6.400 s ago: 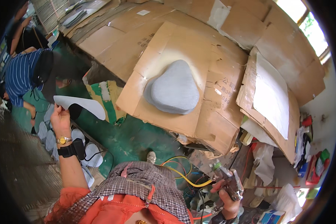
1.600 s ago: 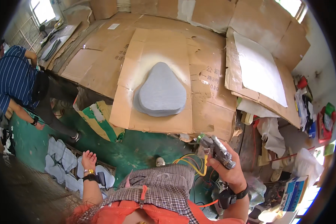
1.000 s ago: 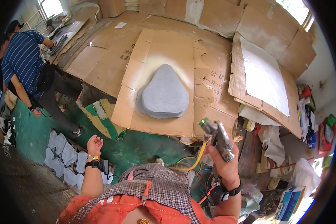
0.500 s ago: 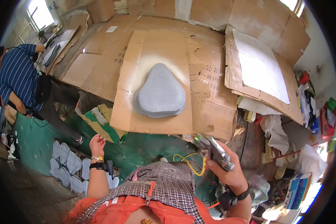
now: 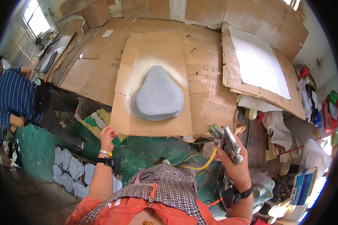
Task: The person repeatedly picks up gray, heart-shaped parts from a metal rack and places them onto a cardboard surface. They then use a spray gun to coat the parts with gray paint before returning them to the rack. This cycle is performed multiple times in a workshop environment.
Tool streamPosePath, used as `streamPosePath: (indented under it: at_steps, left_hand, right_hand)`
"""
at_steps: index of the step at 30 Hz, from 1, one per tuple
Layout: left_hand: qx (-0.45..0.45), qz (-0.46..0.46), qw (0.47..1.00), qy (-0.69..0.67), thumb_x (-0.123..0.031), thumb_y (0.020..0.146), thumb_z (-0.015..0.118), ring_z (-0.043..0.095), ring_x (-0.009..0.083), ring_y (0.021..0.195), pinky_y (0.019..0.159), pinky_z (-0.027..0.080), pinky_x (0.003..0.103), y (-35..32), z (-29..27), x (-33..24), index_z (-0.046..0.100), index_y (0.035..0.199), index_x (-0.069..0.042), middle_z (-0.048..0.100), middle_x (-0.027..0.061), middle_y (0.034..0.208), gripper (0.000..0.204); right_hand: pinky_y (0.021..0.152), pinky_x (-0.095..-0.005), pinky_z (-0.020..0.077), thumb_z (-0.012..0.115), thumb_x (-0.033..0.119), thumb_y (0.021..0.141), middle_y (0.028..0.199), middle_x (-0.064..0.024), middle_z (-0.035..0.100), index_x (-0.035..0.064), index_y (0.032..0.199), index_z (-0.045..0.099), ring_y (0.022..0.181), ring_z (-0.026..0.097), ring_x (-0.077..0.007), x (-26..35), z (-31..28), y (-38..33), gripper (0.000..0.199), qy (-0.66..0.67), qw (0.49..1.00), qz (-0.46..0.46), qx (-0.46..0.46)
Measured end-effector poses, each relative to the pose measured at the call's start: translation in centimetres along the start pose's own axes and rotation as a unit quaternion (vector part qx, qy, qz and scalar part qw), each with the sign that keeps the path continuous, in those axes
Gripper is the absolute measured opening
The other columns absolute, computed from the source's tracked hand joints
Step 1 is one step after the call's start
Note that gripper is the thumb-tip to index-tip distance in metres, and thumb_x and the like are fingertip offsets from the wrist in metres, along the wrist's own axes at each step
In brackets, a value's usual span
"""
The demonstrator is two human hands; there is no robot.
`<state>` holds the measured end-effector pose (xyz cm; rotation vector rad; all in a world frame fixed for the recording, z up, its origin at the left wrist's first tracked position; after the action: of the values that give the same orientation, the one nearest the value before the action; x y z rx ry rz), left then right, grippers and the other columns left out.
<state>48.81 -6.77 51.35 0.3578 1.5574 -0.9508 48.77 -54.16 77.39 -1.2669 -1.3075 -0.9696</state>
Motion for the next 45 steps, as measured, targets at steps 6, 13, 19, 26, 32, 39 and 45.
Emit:
streamPosePath:
  at_steps: [6, 13, 19, 26, 32, 39, 45]
  left_hand:
    - [0.037, 0.102, 0.984, 0.139, -0.001, 0.078, 0.058, 0.058, 0.0119, 0.067, 0.062, 0.047, 0.024, 4.2, 6.8, -0.6, 0.062, 0.096, 0.002, 0.062, 0.0043, 0.077, 0.019]
    - [0.043, 0.197, 0.921, 0.334, -0.006, 0.074, 0.058, 0.064, 0.0201, 0.073, 0.068, 0.050, 0.031, 7.7, 14.0, 1.0, 0.067, 0.095, -0.004, 0.067, 0.0107, 0.081, 0.022]
    - [0.026, 0.207, 0.844, 0.494, -0.014, 0.077, 0.061, 0.063, 0.0303, 0.090, 0.079, 0.050, 0.041, 7.8, 17.3, 0.6, 0.065, 0.106, -0.009, 0.067, 0.0132, 0.095, 0.030]
    - [0.018, 0.193, 0.790, 0.582, -0.018, 0.080, 0.064, 0.060, 0.0296, 0.098, 0.083, 0.048, 0.043, 7.9, 18.1, 0.3, 0.064, 0.110, -0.012, 0.063, 0.0114, 0.103, 0.031]
    - [-0.005, 0.226, 0.771, 0.595, -0.017, 0.080, 0.064, 0.060, 0.0292, 0.094, 0.079, 0.049, 0.042, 6.8, 19.0, -0.1, 0.068, 0.102, -0.010, 0.061, 0.0109, 0.100, 0.023]
    - [0.043, -0.002, 0.994, 0.098, -0.004, 0.076, 0.059, 0.061, 0.0226, 0.073, 0.066, 0.051, 0.037, 8.1, 18.9, 0.9, 0.063, 0.104, -0.003, 0.061, 0.0085, 0.092, 0.028]
    - [0.027, -0.109, 0.990, -0.081, -0.001, 0.076, 0.058, 0.059, 0.0214, 0.076, 0.063, 0.052, 0.038, 7.2, 19.0, 1.1, 0.052, 0.113, 0.000, 0.059, 0.0088, 0.093, 0.038]
  right_hand:
    - [0.071, -0.0264, 0.0490, 0.063, 0.003, 0.082, 0.089, -0.0052, 0.060, -0.0028, 0.131, 0.042, 0.077, 0.058, -0.0118, 1.0, -0.5, -0.7, 0.053, 0.048, 0.998, 0.012, 0.044]
    - [0.072, -0.0255, 0.0483, 0.062, 0.003, 0.083, 0.094, -0.0057, 0.060, -0.0024, 0.134, 0.039, 0.079, 0.058, -0.0115, 1.1, -0.6, -0.3, 0.057, 0.020, 0.995, 0.032, 0.096]
    - [0.074, -0.0254, 0.0475, 0.063, 0.001, 0.081, 0.098, -0.0055, 0.060, -0.0023, 0.131, 0.043, 0.080, 0.057, -0.0099, 1.3, -0.2, 1.4, 0.054, 0.053, 0.998, -0.002, 0.034]
    - [0.073, -0.0248, 0.0473, 0.064, 0.000, 0.078, 0.095, -0.0065, 0.061, 0.0002, 0.130, 0.044, 0.080, 0.055, -0.0095, -0.4, -1.1, -0.8, 0.056, -0.024, 0.995, 0.001, 0.099]
    - [0.068, -0.0272, 0.0484, 0.066, 0.009, 0.079, 0.083, -0.0072, 0.060, -0.0030, 0.129, 0.043, 0.074, 0.058, -0.0131, -0.6, -1.7, -1.8, 0.057, 0.067, 0.996, 0.034, 0.041]
    - [0.069, -0.0291, 0.0487, 0.067, 0.010, 0.077, 0.086, -0.0088, 0.061, -0.0013, 0.129, 0.044, 0.075, 0.060, -0.0155, -0.6, -2.1, -1.2, 0.058, 0.074, 0.997, 0.025, -0.009]
    - [0.069, -0.0298, 0.0487, 0.069, 0.010, 0.073, 0.087, -0.0116, 0.061, -0.0012, 0.130, 0.043, 0.073, 0.059, -0.0166, -0.9, -2.3, -3.0, 0.064, 0.085, 0.994, 0.044, -0.044]
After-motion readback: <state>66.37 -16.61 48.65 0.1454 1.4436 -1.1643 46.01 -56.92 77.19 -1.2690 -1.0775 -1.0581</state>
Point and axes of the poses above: each hand's wrist, its own y-axis towards the middle knuckle, its own z-axis out of the palm, x = y × z, the point moved 3 cm from there along y, towards the middle knuckle
